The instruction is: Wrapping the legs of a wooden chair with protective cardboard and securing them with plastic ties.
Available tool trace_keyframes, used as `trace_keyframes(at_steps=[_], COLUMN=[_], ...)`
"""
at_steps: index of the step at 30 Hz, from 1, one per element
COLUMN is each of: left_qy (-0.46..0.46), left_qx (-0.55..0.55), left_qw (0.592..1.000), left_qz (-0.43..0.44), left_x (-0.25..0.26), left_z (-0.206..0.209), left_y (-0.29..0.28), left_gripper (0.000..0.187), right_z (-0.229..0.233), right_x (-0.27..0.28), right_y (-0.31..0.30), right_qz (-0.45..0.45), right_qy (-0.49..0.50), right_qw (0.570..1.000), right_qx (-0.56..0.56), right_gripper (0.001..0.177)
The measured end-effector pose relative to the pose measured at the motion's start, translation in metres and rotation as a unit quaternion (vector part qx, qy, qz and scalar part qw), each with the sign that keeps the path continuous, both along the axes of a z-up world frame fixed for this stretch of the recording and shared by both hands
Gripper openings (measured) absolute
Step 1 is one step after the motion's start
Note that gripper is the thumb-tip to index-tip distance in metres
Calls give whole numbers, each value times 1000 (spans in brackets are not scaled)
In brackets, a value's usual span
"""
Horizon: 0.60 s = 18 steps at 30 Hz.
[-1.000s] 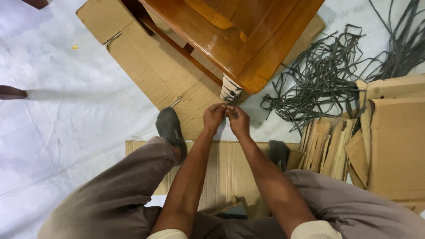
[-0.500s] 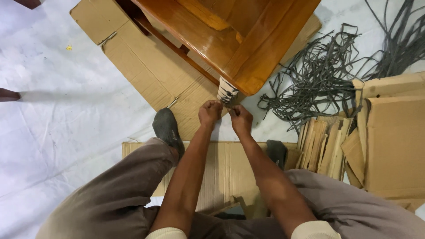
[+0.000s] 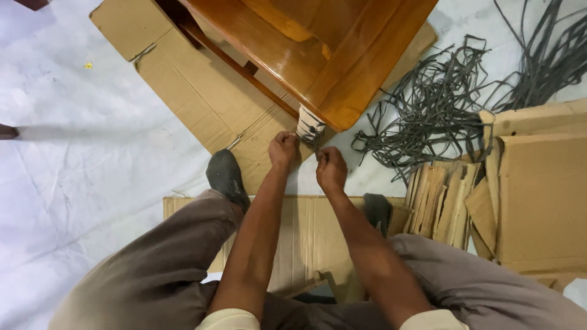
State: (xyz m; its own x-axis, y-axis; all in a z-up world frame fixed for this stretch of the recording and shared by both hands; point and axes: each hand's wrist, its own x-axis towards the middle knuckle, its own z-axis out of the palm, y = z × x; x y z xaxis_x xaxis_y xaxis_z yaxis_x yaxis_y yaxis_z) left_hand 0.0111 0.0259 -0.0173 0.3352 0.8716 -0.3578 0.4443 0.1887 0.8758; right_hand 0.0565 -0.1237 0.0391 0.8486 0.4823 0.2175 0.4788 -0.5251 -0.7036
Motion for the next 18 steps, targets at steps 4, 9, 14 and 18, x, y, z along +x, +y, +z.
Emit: trace_keyframes(at_steps=[4, 9, 14, 18], left_qy=[23, -27, -123, -202], left_qx=[-19, 82, 104, 159], left_qw=[999, 996, 983, 953], left_qz=[12, 15, 88, 163], left_x=[-3, -8, -17, -20], left_z=[31, -11, 51, 128], left_y=[-1, 35, 81, 124], left_gripper=[22, 20, 24, 29], right_z=[7, 6, 37, 54], right_x=[-5, -4, 7, 34], right_y=[-6, -20, -14, 1], right_qz=[10, -44, -65, -57], right_qy=[37, 79, 75, 104], right_qw=[999, 995, 991, 967], right_qx=[12, 32, 91, 227], right_gripper=[11, 14, 16, 20])
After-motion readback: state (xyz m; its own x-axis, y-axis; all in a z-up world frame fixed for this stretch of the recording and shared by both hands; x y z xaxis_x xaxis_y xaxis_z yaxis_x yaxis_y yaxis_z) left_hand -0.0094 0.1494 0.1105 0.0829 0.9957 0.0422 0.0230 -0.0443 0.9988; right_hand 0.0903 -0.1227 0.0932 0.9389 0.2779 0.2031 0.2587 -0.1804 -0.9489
